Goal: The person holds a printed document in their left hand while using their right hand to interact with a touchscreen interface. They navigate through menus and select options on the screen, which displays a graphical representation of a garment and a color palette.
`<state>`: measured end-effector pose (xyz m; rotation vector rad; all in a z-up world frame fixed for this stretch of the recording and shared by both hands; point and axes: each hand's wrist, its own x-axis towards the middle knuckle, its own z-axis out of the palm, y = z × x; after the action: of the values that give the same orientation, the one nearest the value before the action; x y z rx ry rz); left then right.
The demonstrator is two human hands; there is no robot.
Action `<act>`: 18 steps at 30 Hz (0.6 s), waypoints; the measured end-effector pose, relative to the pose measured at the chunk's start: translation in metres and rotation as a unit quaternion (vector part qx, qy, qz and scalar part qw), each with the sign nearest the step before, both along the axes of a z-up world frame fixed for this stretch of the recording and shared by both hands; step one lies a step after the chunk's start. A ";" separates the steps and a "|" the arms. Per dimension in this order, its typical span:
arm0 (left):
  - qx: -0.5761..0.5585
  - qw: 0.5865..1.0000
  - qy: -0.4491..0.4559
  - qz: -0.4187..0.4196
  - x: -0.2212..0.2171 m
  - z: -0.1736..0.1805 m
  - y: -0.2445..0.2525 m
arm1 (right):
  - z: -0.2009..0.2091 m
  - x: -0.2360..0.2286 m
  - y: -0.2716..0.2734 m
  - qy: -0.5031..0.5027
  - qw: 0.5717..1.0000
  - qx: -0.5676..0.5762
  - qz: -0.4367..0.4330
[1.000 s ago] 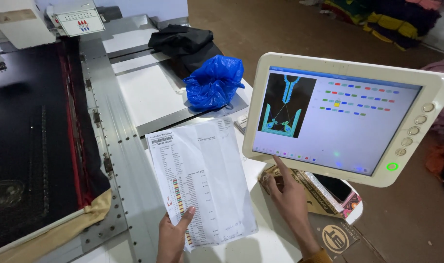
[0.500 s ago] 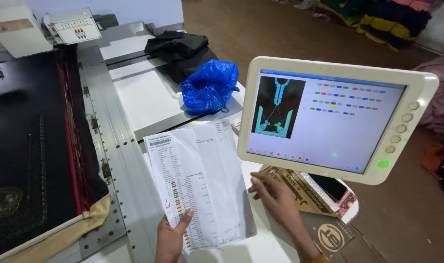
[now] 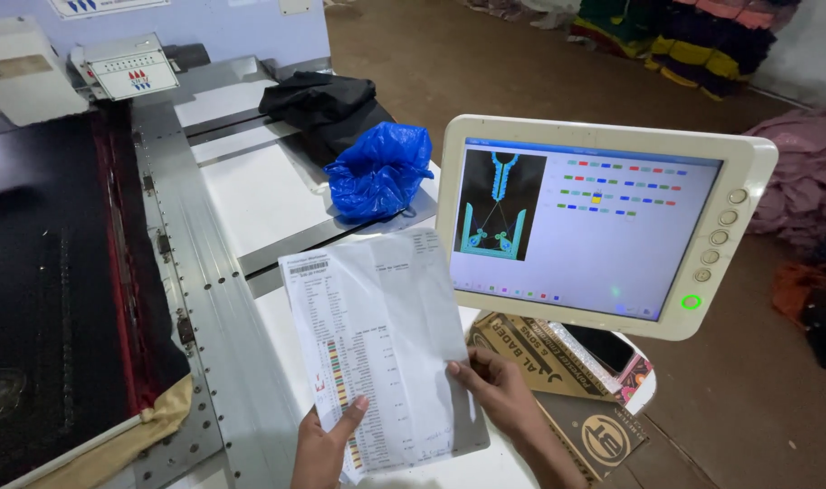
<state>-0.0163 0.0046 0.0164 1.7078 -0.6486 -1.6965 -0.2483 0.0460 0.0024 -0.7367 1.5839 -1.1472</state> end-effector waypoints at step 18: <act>-0.021 0.998 -0.020 -0.063 -0.016 -0.020 0.007 | 0.025 -0.013 0.011 0.018 0.998 0.001 -0.062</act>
<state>-0.0325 0.0119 -0.0031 1.7070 -0.8196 -1.7257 -0.2616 0.0574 0.0270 -0.6686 1.6802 -1.2265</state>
